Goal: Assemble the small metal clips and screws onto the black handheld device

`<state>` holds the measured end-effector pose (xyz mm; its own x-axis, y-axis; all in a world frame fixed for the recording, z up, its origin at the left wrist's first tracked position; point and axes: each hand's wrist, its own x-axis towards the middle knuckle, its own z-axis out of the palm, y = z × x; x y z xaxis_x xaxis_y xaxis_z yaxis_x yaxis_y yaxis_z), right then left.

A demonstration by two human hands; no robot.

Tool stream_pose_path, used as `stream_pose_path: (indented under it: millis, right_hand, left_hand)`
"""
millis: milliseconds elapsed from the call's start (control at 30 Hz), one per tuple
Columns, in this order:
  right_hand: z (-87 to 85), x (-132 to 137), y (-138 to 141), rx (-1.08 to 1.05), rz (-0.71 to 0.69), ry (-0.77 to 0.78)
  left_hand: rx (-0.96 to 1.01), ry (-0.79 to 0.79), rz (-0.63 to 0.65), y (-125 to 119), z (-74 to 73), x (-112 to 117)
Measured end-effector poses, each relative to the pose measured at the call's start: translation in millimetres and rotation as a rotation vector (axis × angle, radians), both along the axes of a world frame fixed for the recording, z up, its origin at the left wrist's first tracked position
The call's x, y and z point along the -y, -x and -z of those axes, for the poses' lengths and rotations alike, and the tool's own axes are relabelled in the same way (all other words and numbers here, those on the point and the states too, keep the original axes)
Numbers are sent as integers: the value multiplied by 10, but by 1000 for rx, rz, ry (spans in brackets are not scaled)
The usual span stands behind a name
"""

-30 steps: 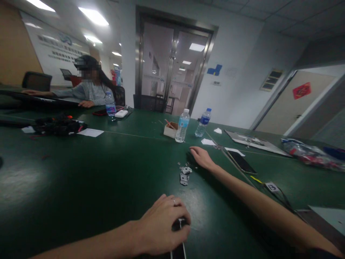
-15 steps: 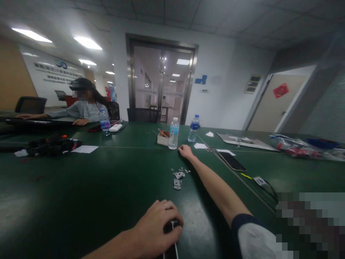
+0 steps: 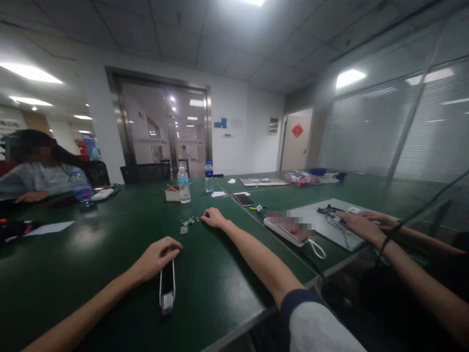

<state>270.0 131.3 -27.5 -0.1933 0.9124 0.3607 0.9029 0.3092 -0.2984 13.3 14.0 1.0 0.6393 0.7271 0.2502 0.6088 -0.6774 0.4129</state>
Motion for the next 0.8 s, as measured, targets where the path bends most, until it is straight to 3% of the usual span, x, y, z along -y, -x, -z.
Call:
stream_pose_path:
  millis: [167, 300, 367, 500, 567, 633, 700, 800]
  right_hand:
    - [-37, 425, 128, 17, 90, -26]
    - [-376, 1040, 41, 185, 209, 115]
    - [-606, 1445, -173, 207, 241, 146]
    - [-900, 2292, -946, 116, 334, -163]
    - [-880, 2627, -1389, 73, 471, -254]
    - [-732, 2858, -1765, 42, 539, -390]
    - [-500, 2988, -2026, 39, 559, -497]
    - [-155, 3048, -2202, 96, 486, -527]
  left_hand:
    - [31, -98, -60, -9, 25, -19]
    - [17, -117, -103, 31, 20, -2]
    - [4, -115, -115, 71, 20, 12]
    - [-4, -106, -106, 132, 12, 67]
    - [2, -100, -88, 132, -8, 104]
    - [3, -92, -72, 118, -29, 133]
    - [0, -82, -71, 103, -38, 140]
    - [-2, -69, -85, 97, -20, 110]
